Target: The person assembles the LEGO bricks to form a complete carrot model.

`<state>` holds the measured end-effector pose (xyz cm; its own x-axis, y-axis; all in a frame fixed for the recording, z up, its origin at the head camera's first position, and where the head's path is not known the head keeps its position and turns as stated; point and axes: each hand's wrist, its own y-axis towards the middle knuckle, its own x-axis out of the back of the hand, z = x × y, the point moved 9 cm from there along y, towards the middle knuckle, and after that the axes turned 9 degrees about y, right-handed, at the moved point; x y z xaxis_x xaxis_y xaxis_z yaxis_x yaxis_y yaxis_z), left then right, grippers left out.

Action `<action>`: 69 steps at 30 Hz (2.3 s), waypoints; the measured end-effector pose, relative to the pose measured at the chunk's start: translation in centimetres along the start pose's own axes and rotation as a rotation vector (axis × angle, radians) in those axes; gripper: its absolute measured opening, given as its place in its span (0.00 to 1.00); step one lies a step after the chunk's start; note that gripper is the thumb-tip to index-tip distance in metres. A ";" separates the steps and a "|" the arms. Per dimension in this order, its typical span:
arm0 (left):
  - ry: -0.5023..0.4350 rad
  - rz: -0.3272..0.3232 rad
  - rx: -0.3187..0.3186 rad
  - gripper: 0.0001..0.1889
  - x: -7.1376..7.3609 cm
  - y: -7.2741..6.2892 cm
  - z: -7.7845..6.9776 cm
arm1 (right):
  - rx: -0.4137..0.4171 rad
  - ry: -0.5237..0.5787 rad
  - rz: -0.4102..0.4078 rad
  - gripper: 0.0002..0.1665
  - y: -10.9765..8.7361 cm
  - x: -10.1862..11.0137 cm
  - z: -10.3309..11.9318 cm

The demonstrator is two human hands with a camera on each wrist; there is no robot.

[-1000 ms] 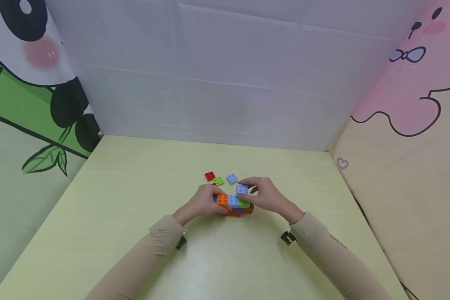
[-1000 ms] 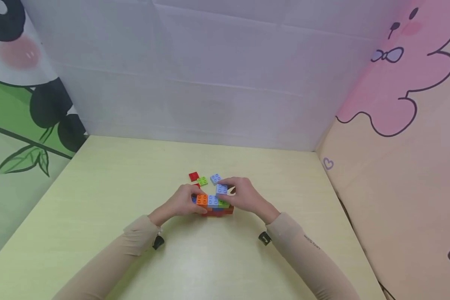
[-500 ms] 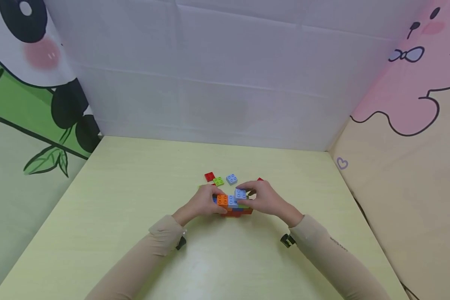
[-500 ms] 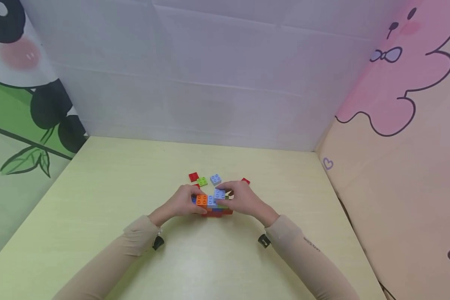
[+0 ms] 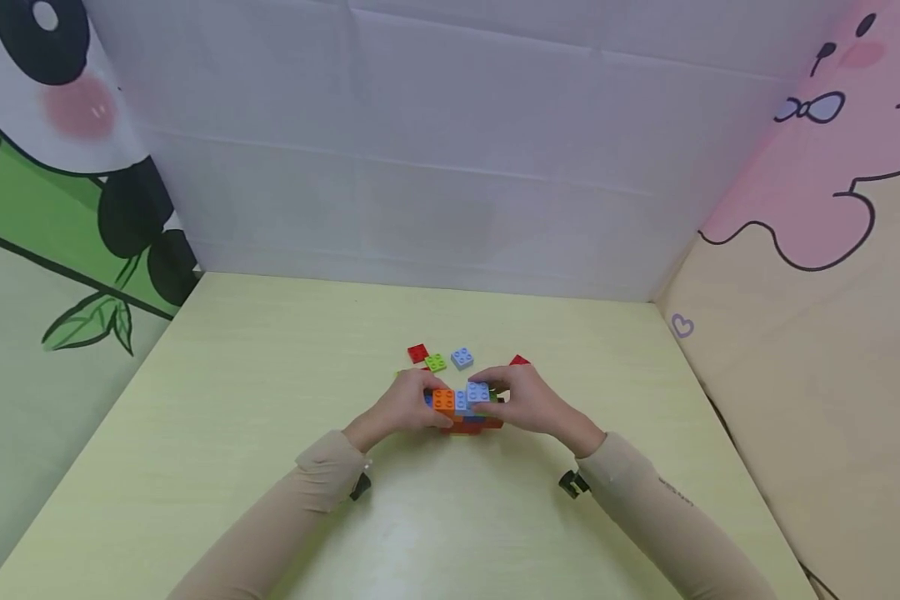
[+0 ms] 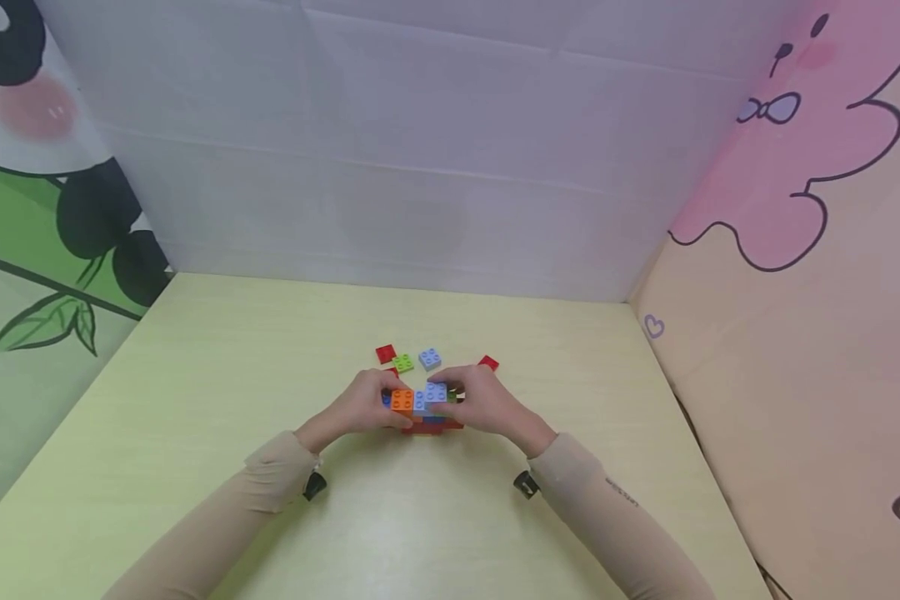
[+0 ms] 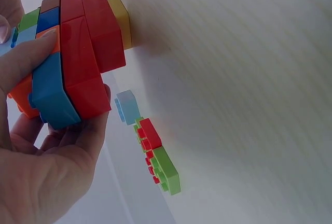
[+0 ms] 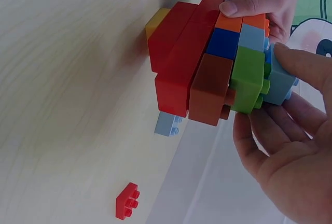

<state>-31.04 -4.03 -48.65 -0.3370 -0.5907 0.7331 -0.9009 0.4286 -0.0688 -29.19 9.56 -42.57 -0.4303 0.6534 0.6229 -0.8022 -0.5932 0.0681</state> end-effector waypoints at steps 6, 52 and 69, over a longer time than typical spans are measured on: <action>0.000 0.005 -0.002 0.18 -0.1 0.0 0.0 | -0.022 -0.006 -0.004 0.23 -0.1 0.0 -0.3; -0.004 0.014 -0.014 0.19 0.0 0.2 -0.1 | -0.094 0.120 -0.030 0.24 -0.1 -1.3 -3.0; 0.017 -0.027 -0.015 0.20 -0.2 -0.1 0.4 | -0.095 0.284 -0.077 0.24 -0.2 -2.1 -5.1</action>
<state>-30.98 -4.19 -49.03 -0.3082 -0.5905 0.7459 -0.9052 0.4231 -0.0391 -30.22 10.68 -47.85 -0.4544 0.8078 0.3754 -0.8663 -0.4988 0.0247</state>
